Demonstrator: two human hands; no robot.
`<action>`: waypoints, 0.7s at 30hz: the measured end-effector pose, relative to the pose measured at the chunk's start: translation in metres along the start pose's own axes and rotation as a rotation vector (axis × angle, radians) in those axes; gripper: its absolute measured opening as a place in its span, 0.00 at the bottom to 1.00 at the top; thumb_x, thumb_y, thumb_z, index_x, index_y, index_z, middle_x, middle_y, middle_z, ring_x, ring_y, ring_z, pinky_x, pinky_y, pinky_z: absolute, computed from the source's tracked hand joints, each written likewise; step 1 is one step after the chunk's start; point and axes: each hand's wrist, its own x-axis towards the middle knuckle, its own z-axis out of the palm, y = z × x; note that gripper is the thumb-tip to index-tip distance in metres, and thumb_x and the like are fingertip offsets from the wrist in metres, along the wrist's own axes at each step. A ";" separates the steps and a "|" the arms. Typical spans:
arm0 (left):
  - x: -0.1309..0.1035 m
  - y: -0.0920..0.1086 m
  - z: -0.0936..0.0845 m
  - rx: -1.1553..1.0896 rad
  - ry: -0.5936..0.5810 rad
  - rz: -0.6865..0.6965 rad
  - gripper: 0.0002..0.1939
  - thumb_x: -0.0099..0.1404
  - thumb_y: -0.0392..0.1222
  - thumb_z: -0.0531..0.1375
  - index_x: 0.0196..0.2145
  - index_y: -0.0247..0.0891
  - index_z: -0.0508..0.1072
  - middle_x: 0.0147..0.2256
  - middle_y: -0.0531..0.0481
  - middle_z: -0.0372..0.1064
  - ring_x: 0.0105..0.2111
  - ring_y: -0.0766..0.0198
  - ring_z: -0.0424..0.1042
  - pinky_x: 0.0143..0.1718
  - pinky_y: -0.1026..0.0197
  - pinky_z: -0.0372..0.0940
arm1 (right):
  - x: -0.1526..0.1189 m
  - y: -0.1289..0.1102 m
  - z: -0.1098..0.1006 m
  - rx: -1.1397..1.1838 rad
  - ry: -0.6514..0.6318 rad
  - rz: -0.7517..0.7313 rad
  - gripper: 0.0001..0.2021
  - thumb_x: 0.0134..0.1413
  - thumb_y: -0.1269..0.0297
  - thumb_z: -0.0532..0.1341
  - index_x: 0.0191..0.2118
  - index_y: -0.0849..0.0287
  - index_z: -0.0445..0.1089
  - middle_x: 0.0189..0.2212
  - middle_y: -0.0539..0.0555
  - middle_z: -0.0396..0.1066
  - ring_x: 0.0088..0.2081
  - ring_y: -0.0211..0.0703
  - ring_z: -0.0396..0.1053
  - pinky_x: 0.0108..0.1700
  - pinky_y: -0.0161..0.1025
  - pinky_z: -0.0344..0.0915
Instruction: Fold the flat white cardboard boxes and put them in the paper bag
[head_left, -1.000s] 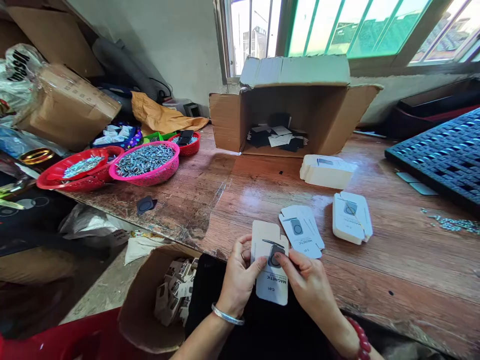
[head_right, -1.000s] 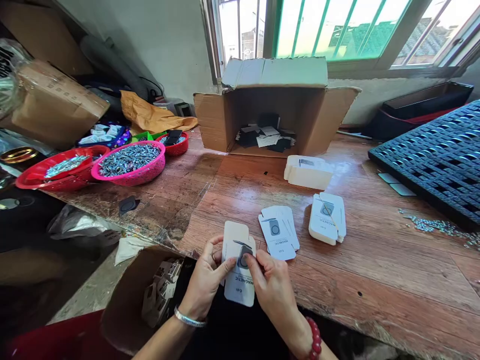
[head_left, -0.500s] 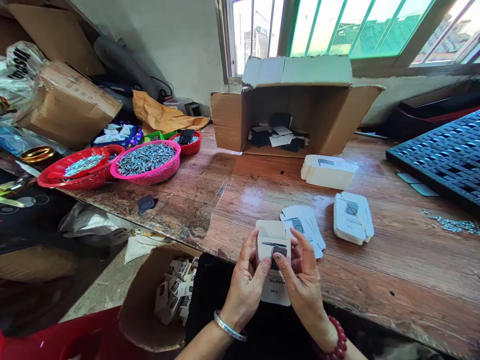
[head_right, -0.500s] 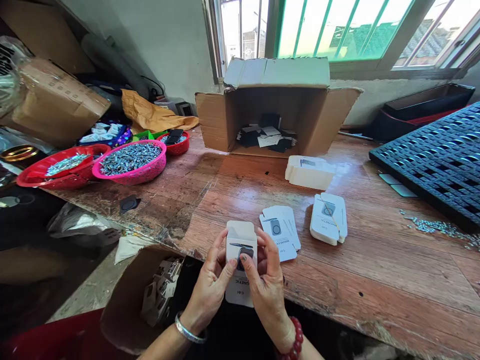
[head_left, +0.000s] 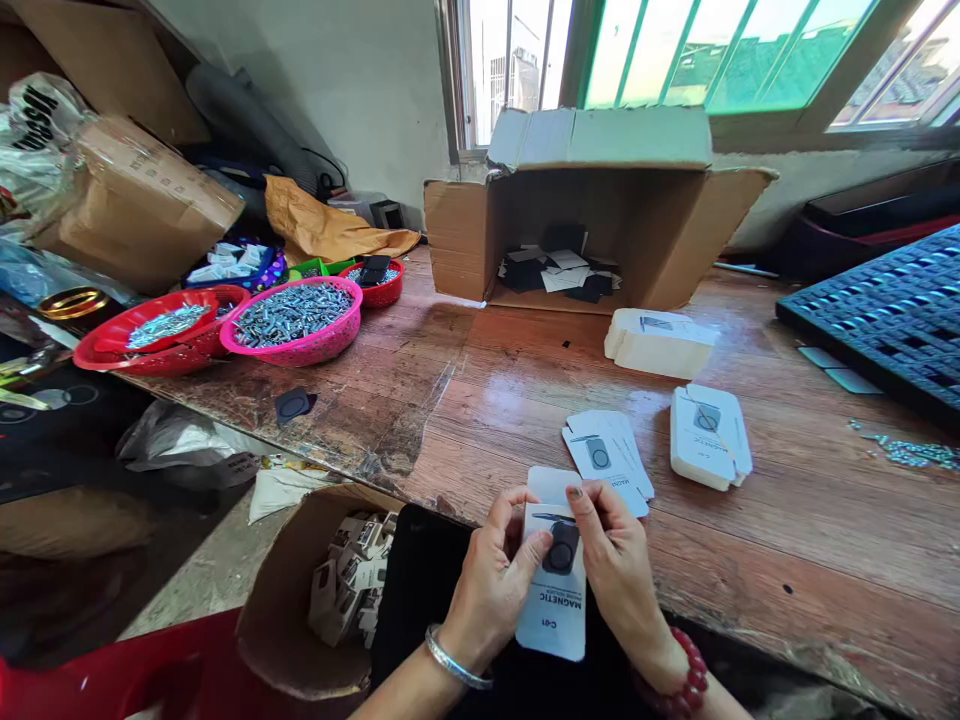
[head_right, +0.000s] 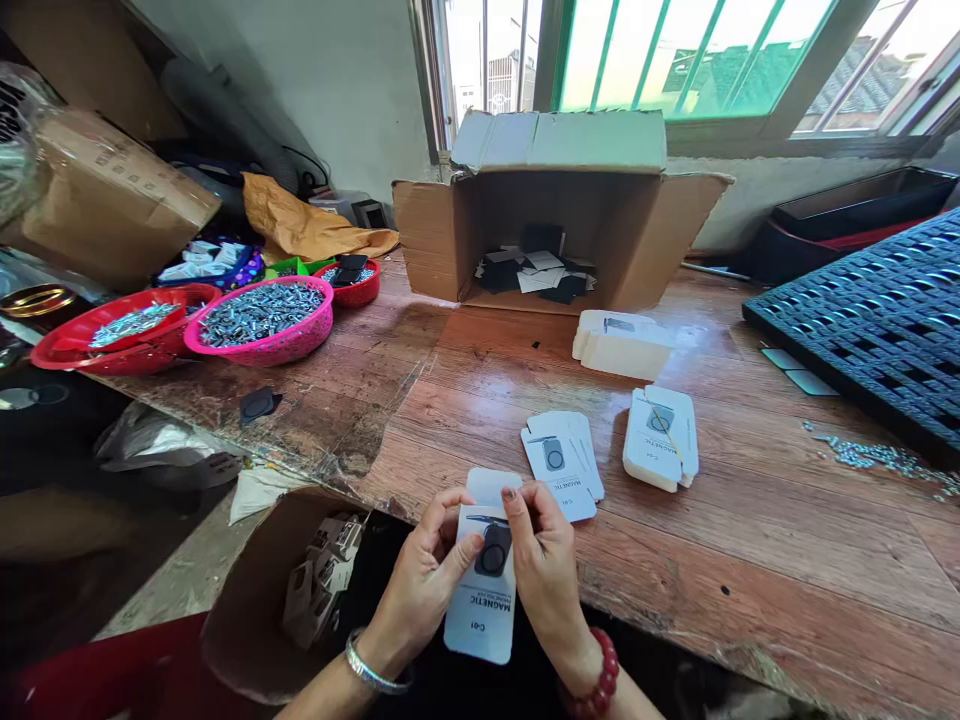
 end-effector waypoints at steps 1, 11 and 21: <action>0.000 0.001 -0.001 -0.006 -0.015 -0.004 0.15 0.66 0.46 0.61 0.48 0.41 0.67 0.36 0.49 0.76 0.34 0.61 0.73 0.37 0.63 0.66 | 0.002 -0.001 -0.002 0.048 -0.027 0.045 0.19 0.53 0.44 0.65 0.32 0.55 0.66 0.23 0.46 0.65 0.27 0.39 0.64 0.30 0.35 0.64; 0.001 0.002 0.004 -0.119 0.099 -0.124 0.34 0.60 0.50 0.67 0.57 0.42 0.54 0.31 0.52 0.77 0.31 0.59 0.76 0.34 0.61 0.67 | 0.023 -0.015 -0.030 0.007 -0.407 0.112 0.13 0.53 0.51 0.67 0.35 0.55 0.80 0.33 0.54 0.80 0.35 0.46 0.74 0.39 0.41 0.71; 0.003 -0.003 -0.003 -0.052 0.024 -0.099 0.21 0.58 0.45 0.68 0.47 0.38 0.70 0.36 0.46 0.79 0.35 0.58 0.76 0.38 0.61 0.67 | 0.027 -0.026 -0.033 0.171 -0.553 0.387 0.17 0.37 0.59 0.76 0.37 0.57 0.81 0.35 0.55 0.80 0.38 0.47 0.76 0.43 0.43 0.71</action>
